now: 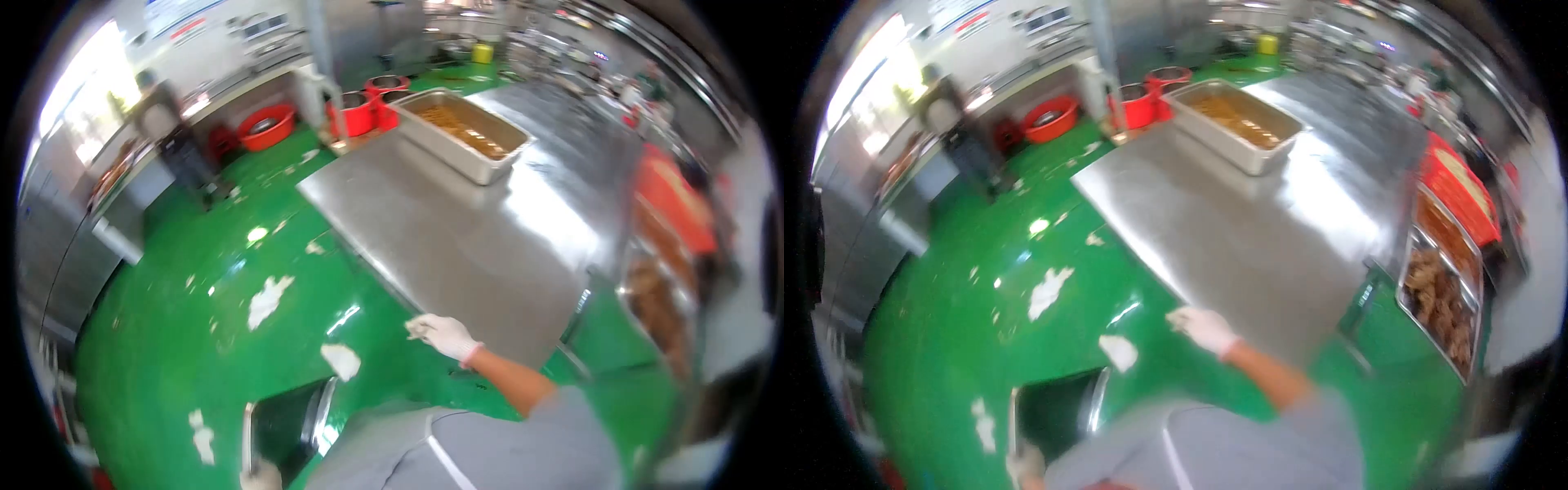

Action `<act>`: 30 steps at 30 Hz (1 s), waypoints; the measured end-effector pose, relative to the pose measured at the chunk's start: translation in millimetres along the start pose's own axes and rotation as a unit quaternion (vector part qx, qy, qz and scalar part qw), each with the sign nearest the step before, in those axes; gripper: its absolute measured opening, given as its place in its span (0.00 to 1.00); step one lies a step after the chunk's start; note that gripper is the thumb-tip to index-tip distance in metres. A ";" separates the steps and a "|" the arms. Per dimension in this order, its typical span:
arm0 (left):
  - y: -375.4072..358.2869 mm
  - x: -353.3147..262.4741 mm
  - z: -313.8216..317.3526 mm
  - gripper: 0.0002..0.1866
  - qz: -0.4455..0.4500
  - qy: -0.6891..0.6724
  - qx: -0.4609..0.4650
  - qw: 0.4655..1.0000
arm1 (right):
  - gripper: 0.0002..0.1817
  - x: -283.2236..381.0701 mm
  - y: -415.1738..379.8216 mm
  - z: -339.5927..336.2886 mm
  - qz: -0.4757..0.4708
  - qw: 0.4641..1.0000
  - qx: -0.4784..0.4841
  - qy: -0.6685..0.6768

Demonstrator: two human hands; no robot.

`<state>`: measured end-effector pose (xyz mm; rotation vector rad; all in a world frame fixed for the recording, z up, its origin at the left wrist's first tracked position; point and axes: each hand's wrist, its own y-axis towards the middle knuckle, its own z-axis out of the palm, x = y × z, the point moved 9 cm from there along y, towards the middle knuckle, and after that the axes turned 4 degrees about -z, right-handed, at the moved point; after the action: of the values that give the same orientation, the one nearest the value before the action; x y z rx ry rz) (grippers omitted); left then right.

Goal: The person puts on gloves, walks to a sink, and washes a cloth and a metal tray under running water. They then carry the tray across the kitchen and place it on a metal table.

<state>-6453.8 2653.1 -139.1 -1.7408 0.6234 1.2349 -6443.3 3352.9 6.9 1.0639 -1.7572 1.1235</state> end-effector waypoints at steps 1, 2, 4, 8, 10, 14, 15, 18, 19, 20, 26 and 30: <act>9.7 -2.3 37.6 0.17 -0.091 -0.094 -0.013 0.991 | 0.17 4.6 27.2 -6.2 -0.016 0.999 -0.018 -0.025; 17.6 -1.7 75.6 0.17 -0.163 -0.168 -0.027 0.972 | 0.22 19.9 42.3 -14.0 0.013 0.994 -0.010 -0.113; 44.3 0.4 142.3 0.17 -0.243 -0.221 -0.019 0.944 | 0.23 26.5 73.9 -28.1 0.101 0.975 -0.031 -0.194; 110.8 -6.8 228.7 0.18 -0.320 -0.258 0.015 0.911 | 0.24 -20.7 114.0 -14.2 0.117 0.946 0.003 -0.301; 143.0 -13.1 256.3 0.18 -0.346 -0.274 0.024 0.897 | 0.25 -21.5 111.3 -16.0 0.163 0.947 -0.041 -0.274; 203.7 -31.5 293.0 0.19 -0.368 -0.298 0.030 0.880 | 0.27 -21.1 120.9 -9.2 0.259 0.923 -0.053 -0.279; 218.5 -37.1 295.2 0.19 -0.367 -0.307 0.026 0.878 | 0.27 -24.9 126.0 -9.9 0.267 0.911 -0.056 -0.309; 265.9 -48.9 285.4 0.20 -0.349 -0.345 0.014 0.871 | 0.25 -10.1 140.0 -4.7 0.287 0.894 -0.039 -0.342; 283.2 -52.0 279.1 0.21 -0.336 -0.362 0.012 0.870 | 0.25 21.0 145.4 -1.3 0.304 0.885 -0.022 -0.353; 301.9 -57.6 274.4 0.21 -0.309 -0.366 0.023 0.877 | 0.24 17.9 153.1 -2.5 0.310 0.879 -0.032 -0.360; 406.1 -136.9 330.8 0.20 -0.086 0.059 0.125 0.987 | 0.16 44.8 239.4 15.2 0.312 0.883 0.019 -0.349; 442.7 -254.8 408.6 0.18 0.128 0.223 0.167 0.952 | 0.10 22.5 342.1 25.5 0.117 0.974 -0.066 -0.185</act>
<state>-7096.2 2774.0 -114.4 -1.6878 1.2800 0.8337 -6771.1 3412.3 -78.0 1.0542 -2.2669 0.9713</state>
